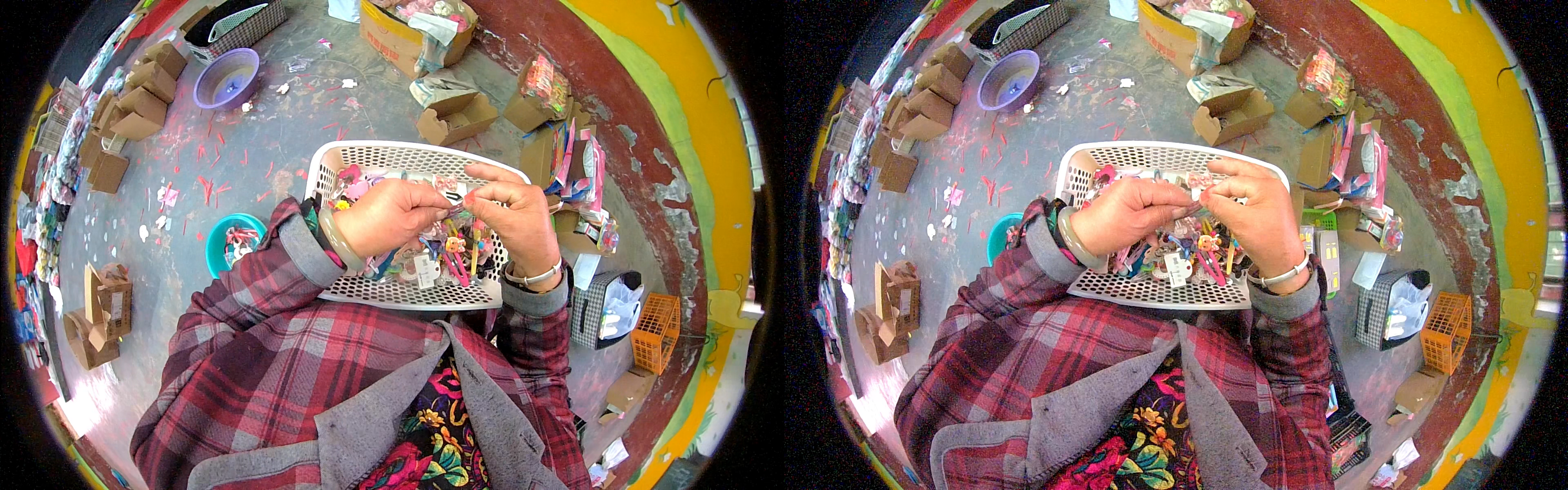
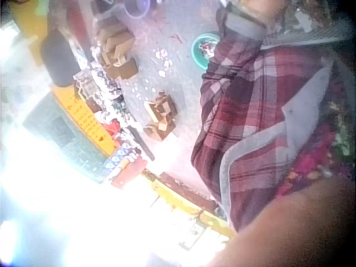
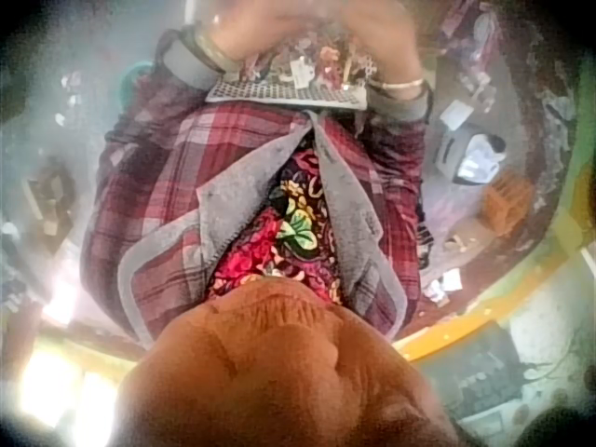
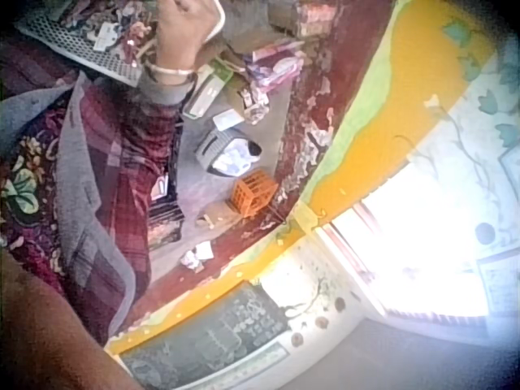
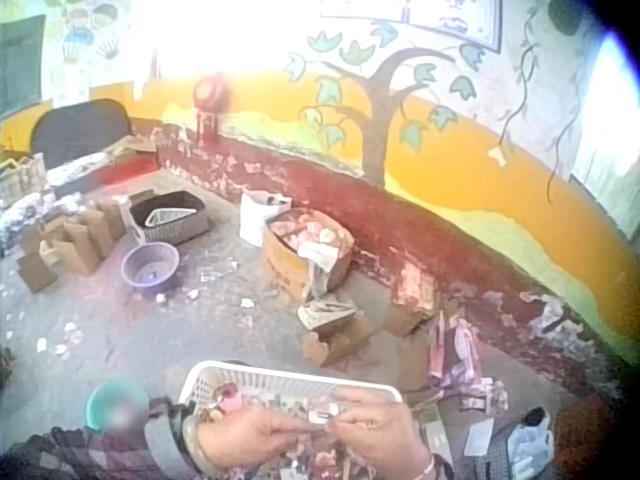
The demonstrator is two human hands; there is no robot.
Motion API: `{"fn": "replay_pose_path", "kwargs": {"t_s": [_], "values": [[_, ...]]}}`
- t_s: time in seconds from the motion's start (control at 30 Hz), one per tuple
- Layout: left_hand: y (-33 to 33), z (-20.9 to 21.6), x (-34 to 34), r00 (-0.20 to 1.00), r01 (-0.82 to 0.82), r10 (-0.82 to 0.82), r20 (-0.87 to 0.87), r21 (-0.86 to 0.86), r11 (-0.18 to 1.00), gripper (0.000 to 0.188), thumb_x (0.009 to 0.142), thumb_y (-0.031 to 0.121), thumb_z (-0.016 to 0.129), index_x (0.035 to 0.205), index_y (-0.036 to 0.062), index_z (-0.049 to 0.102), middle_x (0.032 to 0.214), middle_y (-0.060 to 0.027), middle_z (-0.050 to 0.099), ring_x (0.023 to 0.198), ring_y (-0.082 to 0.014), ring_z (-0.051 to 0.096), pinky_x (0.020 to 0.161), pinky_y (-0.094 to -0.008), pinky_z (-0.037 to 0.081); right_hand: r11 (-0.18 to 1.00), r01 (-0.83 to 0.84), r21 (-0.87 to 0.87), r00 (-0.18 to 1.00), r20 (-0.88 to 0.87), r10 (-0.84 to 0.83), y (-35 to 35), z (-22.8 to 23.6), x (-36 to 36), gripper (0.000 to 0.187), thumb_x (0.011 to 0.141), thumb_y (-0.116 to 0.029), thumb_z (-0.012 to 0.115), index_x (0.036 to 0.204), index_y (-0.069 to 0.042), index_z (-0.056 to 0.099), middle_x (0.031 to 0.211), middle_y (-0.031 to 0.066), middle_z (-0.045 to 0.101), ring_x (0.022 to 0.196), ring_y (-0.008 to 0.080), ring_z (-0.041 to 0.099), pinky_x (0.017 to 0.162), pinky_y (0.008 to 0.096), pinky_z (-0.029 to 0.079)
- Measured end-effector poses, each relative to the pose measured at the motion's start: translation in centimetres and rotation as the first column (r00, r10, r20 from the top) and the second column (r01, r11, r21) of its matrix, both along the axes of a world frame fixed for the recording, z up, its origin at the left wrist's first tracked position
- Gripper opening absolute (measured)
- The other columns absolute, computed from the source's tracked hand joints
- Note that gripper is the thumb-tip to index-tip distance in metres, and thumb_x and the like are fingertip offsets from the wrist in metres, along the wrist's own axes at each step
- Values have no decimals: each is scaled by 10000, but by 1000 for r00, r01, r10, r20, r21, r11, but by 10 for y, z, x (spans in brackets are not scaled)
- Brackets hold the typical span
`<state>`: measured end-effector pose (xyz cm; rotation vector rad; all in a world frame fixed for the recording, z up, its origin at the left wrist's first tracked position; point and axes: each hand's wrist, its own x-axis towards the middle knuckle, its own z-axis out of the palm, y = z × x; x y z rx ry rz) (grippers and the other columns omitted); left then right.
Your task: The person sorts through a white basket filled with colorful hair clips and accessories. They pick up individual clips, examine them, and place them into a small white container on the floor.
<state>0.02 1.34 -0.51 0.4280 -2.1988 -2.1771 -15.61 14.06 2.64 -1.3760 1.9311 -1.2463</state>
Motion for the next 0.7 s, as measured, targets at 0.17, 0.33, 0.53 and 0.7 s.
{"fn": "replay_pose_path", "kwargs": {"t_s": [0.17, 0.33, 0.53, 0.7], "values": [[5, -12, -3, 983, -78, 99, -156, 134, 988, 253, 872, 63, 542, 1119, 28, 584, 910, -17, 626, 687, -45, 543, 588, -208, 466, 1000, -17, 6, 999, 32, 17, -4, 4, 3, 101, 704, -80, 656, 752, 7, 674, 927, 152, 646, 876, 222, 602, 792, 317, 448], [2, 3, -2, 994, -36, 42, -99, 69, 997, 237, 874, 65, 542, 1101, 28, 598, 848, -15, 629, 659, -49, 541, 570, -207, 463, 1000, -13, 13, 999, 52, 13, -5, -1, 7, 106, 718, -84, 642, 754, 11, 673, 882, 141, 651, 846, 211, 606, 770, 307, 451], [5, -3, -2, 984, -141, 148, -100, 81, 987, 193, 884, 116, 551, 1036, 29, 632, 742, -7, 613, 586, -56, 541, 519, -204, 456, 999, -44, 1, 999, -17, 44, -5, 1, 6, 116, 723, -90, 642, 774, 12, 665, 898, 149, 647, 853, 235, 606, 780, 319, 449], [5, -4, -1, 982, -150, 158, -101, 80, 985, 197, 894, 131, 537, 1033, 31, 633, 734, -8, 617, 566, -49, 538, 513, -198, 456, 999, -33, 14, 988, -149, 35, -3, -1, 5, 116, 731, -96, 634, 776, 9, 654, 905, 152, 644, 856, 256, 605, 785, 332, 450]]}}
